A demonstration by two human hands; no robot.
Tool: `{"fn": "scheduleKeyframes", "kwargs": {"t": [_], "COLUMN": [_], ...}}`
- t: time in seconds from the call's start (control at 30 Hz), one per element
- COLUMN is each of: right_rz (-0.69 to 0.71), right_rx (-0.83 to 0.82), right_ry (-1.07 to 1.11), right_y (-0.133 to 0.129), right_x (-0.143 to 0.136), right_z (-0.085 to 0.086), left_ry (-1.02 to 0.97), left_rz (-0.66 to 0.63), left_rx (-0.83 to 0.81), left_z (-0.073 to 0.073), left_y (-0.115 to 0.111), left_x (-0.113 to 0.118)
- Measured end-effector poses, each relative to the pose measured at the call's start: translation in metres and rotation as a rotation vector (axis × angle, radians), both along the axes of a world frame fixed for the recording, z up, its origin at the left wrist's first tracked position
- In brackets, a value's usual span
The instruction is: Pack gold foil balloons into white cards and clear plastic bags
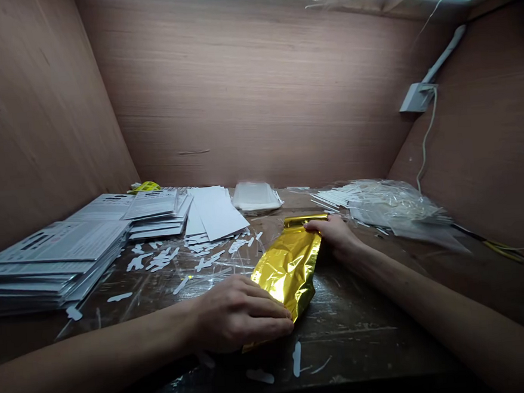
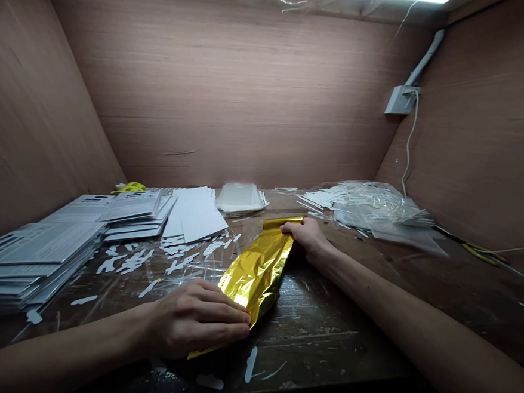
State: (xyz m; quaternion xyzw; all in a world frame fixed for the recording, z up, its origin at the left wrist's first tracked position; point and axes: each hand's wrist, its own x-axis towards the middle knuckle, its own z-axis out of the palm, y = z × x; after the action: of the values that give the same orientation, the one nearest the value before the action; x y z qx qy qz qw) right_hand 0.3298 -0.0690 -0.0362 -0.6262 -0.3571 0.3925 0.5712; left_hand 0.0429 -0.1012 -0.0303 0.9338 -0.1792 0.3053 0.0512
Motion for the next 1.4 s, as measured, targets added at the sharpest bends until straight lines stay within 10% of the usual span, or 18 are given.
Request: {"fn": "scheduleKeyframes", "kwargs": {"t": [0.43, 0.87, 1.17, 1.4], "right_rz": [0.301, 0.197, 0.504, 0.626], "right_rx": [0.028, 0.262, 0.915, 1.211], "right_ry": [0.049, -0.326, -1.455, -1.854], "right_y": [-0.010, 0.003, -0.013, -0.020], "right_x": [-0.012, 0.005, 0.017, 0.008], "right_z": [0.001, -0.013, -0.002, 0.010], "left_ry": [0.120, 0.054, 0.101, 0.132], "left_rz": [0.035, 0.076, 0.103, 0.108], "left_rx": [-0.179, -0.083, -0.121, -0.143], "left_z": [-0.005, -0.012, -0.011, -0.009], "left_y": [0.002, 0.008, 0.006, 0.005], "left_x": [0.005, 0.002, 0.000, -0.004]}}
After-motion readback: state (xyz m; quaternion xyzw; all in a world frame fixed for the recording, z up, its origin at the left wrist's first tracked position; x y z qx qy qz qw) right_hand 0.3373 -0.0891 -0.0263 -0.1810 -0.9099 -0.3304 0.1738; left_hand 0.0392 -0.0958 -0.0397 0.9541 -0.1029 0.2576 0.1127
